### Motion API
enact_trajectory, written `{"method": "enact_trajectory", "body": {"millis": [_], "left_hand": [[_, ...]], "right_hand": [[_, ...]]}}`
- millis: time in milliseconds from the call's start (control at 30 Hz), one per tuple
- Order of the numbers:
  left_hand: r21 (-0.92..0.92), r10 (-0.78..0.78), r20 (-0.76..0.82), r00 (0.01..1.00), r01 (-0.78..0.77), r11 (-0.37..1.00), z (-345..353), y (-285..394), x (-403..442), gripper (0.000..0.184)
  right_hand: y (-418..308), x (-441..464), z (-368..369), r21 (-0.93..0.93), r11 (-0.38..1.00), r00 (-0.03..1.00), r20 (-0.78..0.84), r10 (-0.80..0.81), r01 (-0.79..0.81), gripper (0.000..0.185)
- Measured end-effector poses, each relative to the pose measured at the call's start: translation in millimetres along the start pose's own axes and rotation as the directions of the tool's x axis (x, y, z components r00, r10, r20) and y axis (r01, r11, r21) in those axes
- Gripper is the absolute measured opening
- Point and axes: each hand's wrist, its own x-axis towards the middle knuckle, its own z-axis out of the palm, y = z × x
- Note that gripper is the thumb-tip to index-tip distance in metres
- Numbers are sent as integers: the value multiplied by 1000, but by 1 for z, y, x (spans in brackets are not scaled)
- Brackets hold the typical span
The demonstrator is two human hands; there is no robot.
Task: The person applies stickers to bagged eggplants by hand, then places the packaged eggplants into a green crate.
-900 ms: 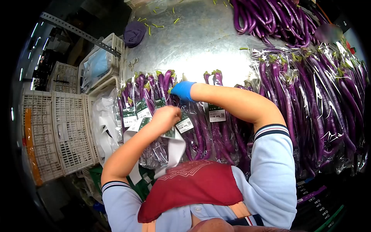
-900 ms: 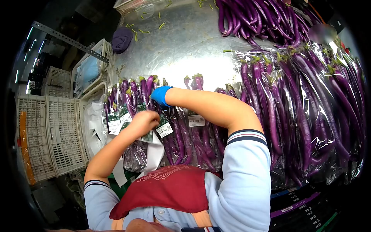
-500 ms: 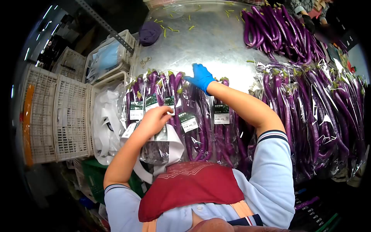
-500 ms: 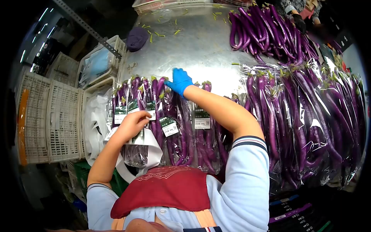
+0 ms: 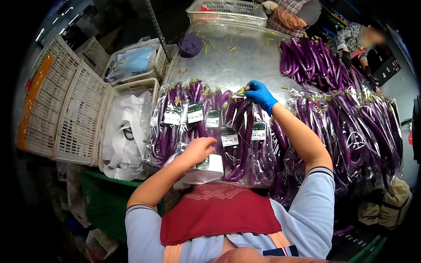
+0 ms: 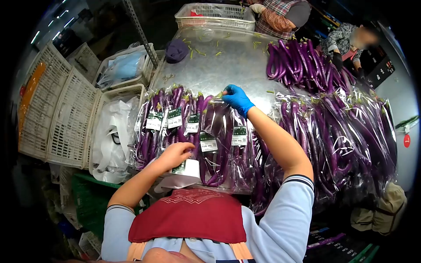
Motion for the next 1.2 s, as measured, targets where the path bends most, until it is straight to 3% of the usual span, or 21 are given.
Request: {"method": "enact_trajectory", "body": {"millis": [100, 200, 267, 300, 333, 367, 400, 467, 600, 633, 733, 800, 867, 933, 1000, 1067, 1100, 1133, 1200], "left_hand": [[250, 35, 66, 997, -50, 967, 13, -1, 11, 28], [350, 22, 123, 992, -64, 934, 18, -7, 19, 22], [299, 51, 171, 984, -101, 949, 9, -7, 24, 15], [144, -41, 243, 969, 6, 990, 18, -35, 43, 13], [248, -140, 214, 967, 85, 965, -1, -26, 50, 28], [215, -98, 37, 995, 87, 973, -6, -28, 57, 38], [233, 56, 19, 998, -59, 971, -14, -29, 65, 45], [349, 110, 227, 968, -186, 918, -12, -33, 89, 50], [445, 106, 306, 946, -241, 863, -3, -43, 105, 53], [443, 95, 309, 946, -232, 866, -3, -42, 105, 54], [405, 81, 330, 941, -218, 888, -2, -45, 109, 53], [370, 114, 354, 928, -250, 895, -4, -48, 114, 53], [71, 174, 232, 957, -195, 978, -14, -50, 111, 38], [-88, 146, 413, 899, -120, 989, -38, -28, 95, 26], [-303, 314, 495, 810, -178, 936, -41, -5, 78, 20], [43, 116, 429, 896, -149, 988, -29, 5, 88, 25], [91, 82, 304, 949, -115, 989, -24, 1, 94, 32], [89, 84, 251, 964, -110, 990, -16, -5, 100, 34], [-108, 238, 191, 952, -221, 969, -5, -18, 104, 31]], "right_hand": [[-13, -14, -6, 29, 991, 991, -29, 134, -133, 19], [-16, -20, -1, -11, 993, 992, -40, 120, -121, 22], [-19, -25, 2, -29, 994, 994, -42, 104, -105, 23], [-24, -30, 5, -34, 995, 995, -40, 91, -93, 24], [-27, -35, 7, -36, 996, 996, -36, 78, -80, 24], [-28, -37, 6, -35, 996, 996, -26, 83, -84, 23], [-27, -37, 7, -35, 996, 996, -25, 86, -86, 22], [-27, -36, 4, -46, 995, 996, -25, 82, -83, 21], [-22, -37, 4, -111, 994, 1000, -9, 0, -1, 20], [-35, -45, 4, -73, 996, 999, -12, 47, -48, 20], [-64, -67, 3, 24, 996, 993, -77, 85, -83, 20], [-61, -71, -1, -34, 995, 991, -94, 90, -93, 20], [-54, -69, -10, -72, 991, 989, -102, 105, -113, 20], [-42, -62, -19, -69, 986, 985, -103, 142, -149, 21], [-38, -59, -21, -65, 984, 981, -108, 161, -168, 21], [-35, -54, -20, -66, 984, 983, -93, 156, -163, 21], [-37, -53, -20, -69, 983, 983, -79, 165, -171, 21], [-39, -52, -19, -74, 983, 985, -69, 161, -166, 22], [-40, -52, -19, -76, 984, 987, -43, 157, -160, 22]]}}
